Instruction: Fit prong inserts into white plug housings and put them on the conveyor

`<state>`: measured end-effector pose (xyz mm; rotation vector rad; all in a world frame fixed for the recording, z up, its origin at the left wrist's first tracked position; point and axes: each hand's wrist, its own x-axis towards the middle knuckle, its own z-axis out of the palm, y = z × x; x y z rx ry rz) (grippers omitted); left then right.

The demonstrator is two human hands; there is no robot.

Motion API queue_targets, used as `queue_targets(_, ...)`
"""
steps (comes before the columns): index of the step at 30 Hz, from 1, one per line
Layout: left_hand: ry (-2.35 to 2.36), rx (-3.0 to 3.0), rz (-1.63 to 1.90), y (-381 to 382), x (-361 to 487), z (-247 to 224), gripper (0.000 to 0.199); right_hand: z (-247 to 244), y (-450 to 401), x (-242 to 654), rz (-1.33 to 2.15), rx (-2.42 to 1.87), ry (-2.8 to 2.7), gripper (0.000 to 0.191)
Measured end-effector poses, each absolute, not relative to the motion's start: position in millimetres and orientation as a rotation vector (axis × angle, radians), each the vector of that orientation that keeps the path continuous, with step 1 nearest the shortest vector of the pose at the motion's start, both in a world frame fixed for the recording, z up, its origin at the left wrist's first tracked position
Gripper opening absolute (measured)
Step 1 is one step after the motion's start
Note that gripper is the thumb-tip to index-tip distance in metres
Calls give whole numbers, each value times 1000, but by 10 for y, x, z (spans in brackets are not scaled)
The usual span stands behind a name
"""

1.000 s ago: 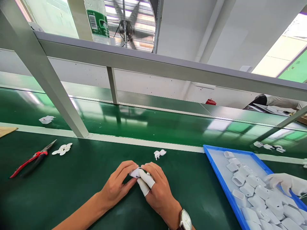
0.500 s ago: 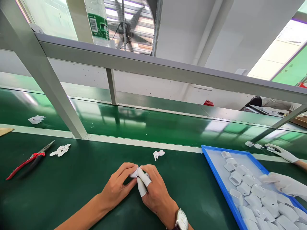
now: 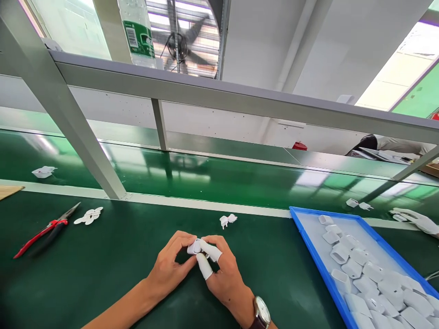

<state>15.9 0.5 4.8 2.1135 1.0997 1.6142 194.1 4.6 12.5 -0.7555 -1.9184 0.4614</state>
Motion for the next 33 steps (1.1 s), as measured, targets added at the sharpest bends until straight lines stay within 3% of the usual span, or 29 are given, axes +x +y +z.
queue_targets(10, 1103, 2107, 1536, 16, 140, 11, 33, 162, 33, 1953, 269, -732, -2053, 47)
queue_targets(19, 1092, 2097, 1501, 1, 148, -39, 30, 168, -6, 1900, 30, -799, -2160, 39)
queue_targets(27, 1161, 1946, 1406, 8, 145, -76, 23, 177, -8, 1892, 94, -783, -2017, 47)
queue_targets(33, 1144, 1978, 1421, 24, 144, -116, 23, 78, -8, 1908, -153, -823, -2116, 48)
